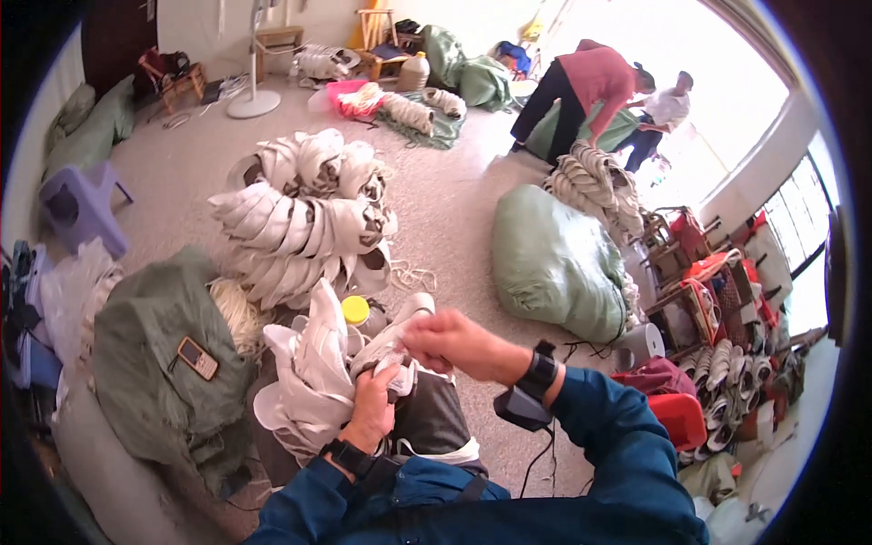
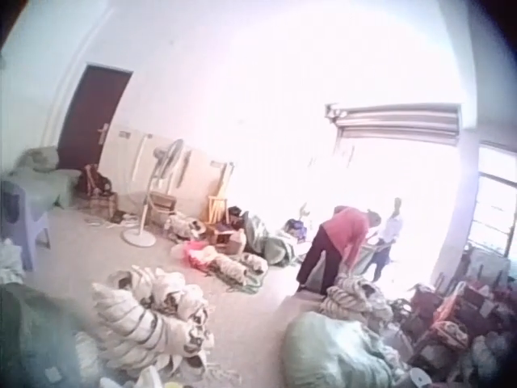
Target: Organizing and bunching together white upper components of shoes.
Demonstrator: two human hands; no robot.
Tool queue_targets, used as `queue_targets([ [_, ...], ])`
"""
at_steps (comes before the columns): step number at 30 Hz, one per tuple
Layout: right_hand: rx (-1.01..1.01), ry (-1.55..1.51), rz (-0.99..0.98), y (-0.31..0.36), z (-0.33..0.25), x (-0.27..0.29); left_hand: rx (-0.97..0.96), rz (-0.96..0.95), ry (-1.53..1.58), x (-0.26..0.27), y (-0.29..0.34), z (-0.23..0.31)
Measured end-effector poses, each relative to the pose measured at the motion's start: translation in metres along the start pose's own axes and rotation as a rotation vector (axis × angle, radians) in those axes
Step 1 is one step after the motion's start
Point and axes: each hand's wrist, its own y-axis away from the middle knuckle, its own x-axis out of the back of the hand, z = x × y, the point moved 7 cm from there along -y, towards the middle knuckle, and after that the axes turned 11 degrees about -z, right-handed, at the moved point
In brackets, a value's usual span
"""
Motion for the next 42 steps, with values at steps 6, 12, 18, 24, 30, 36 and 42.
queue_targets([
  [6,0.438,-0.029,-0.145,-0.018,-0.165,-0.045,0.050,0.085,-0.022,0.003,-0.010,-0.008],
  [12,0.030,0.195,-0.024,-0.043,-0.022,0.002,0.028,0.127,-0.042,0.005,-0.014,-0.004],
  [18,-0.087,0.084,0.178,-0.023,0.087,0.021,0.014,-0.058,-0.114,-0.012,-0.003,0.007],
  [24,0.038,0.180,0.274,-0.003,0.093,0.017,0.009,0.086,-0.132,-0.003,-0.002,0.000],
  [30,-0.124,0.017,0.304,0.062,0.132,0.030,-0.005,0.043,-0.121,0.002,-0.004,-0.006],
  [36,0.152,0.408,0.203,0.046,0.079,0.047,-0.001,-0.040,-0.121,-0.003,-0.004,-0.003],
  [42,0.319,0.500,0.459,-0.002,0.036,0.048,0.170,0.064,0.004,0.011,-0.013,-0.020],
])
